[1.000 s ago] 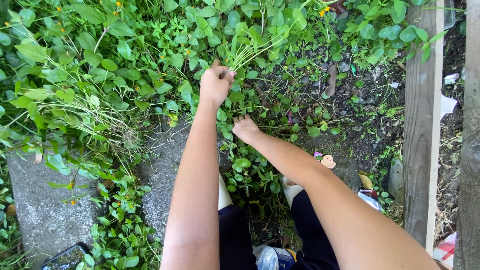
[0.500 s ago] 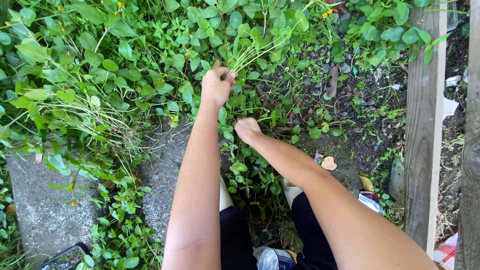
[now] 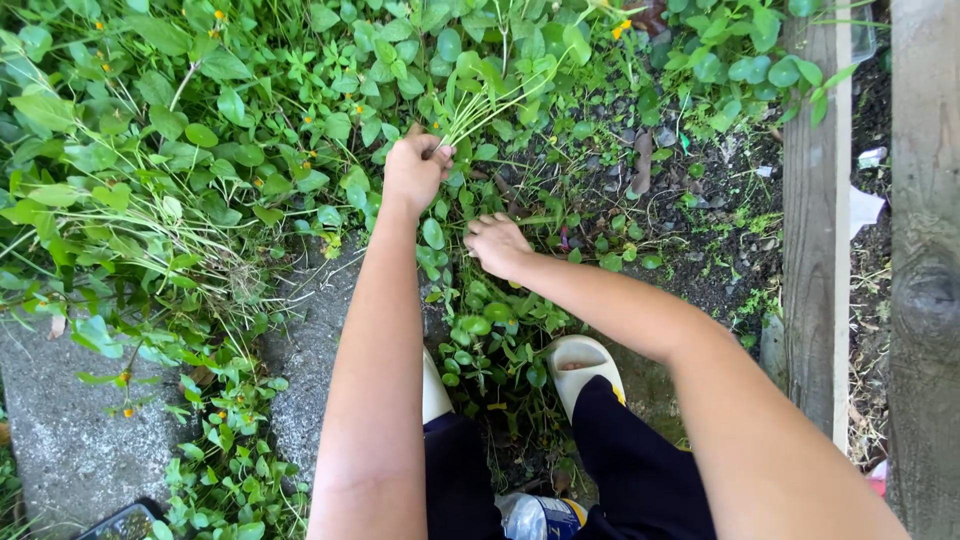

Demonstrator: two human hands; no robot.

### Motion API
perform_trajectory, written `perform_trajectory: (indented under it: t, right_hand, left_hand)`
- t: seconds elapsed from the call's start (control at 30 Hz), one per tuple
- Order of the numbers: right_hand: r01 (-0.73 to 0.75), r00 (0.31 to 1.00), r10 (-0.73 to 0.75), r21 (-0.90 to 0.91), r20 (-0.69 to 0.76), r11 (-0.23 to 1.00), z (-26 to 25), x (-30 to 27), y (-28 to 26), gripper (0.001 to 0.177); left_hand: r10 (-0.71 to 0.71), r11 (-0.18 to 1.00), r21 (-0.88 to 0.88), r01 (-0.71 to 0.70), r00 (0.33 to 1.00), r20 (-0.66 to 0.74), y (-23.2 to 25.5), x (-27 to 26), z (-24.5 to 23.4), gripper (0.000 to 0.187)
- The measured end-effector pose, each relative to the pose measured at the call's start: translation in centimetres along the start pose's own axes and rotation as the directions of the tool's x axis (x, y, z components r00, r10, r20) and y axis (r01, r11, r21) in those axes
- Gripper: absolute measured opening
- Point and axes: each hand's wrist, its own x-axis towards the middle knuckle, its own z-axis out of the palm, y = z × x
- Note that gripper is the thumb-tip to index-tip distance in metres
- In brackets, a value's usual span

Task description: Pulling weeds from a garden patch next to a wooden fence

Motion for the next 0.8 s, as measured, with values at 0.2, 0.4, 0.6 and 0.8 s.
perform_trajectory:
  t: [0.2, 0.4, 0.6, 0.8]
  right_hand:
    - [0.119, 0.948, -0.137, -0.08, -0.287, 0.99, -7.5, -1.4, 2.0, 0.012]
    - [0.122, 0.817, -0.142, -0.073, -0.559, 0.99, -11.2, -1.0, 5.0, 0.014]
    - [0.166, 0.715, -0.227, -0.154, -0.662, 0.974, -11.0, 1.2, 6.9, 0.02]
    - [0.168, 0.648, -0.341, -0.309, -0.681, 0.936, -10.5, 1.0, 5.4, 0.024]
  left_hand:
    - [-0.011, 1.0, -0.023, 0.015, 0.989, 0.147, -1.6, 0.6, 0.9, 0.018]
    - [0.002, 0.999, -0.044, 0.012, 0.954, 0.299, -1.0, 0.4, 1.9, 0.023]
    - [0.043, 0.996, -0.093, -0.016, 0.955, 0.294, -1.3, 1.0, 2.6, 0.021]
    - [0.047, 0.999, 0.001, -0.048, 0.986, 0.16, -3.2, 1.8, 1.2, 0.017]
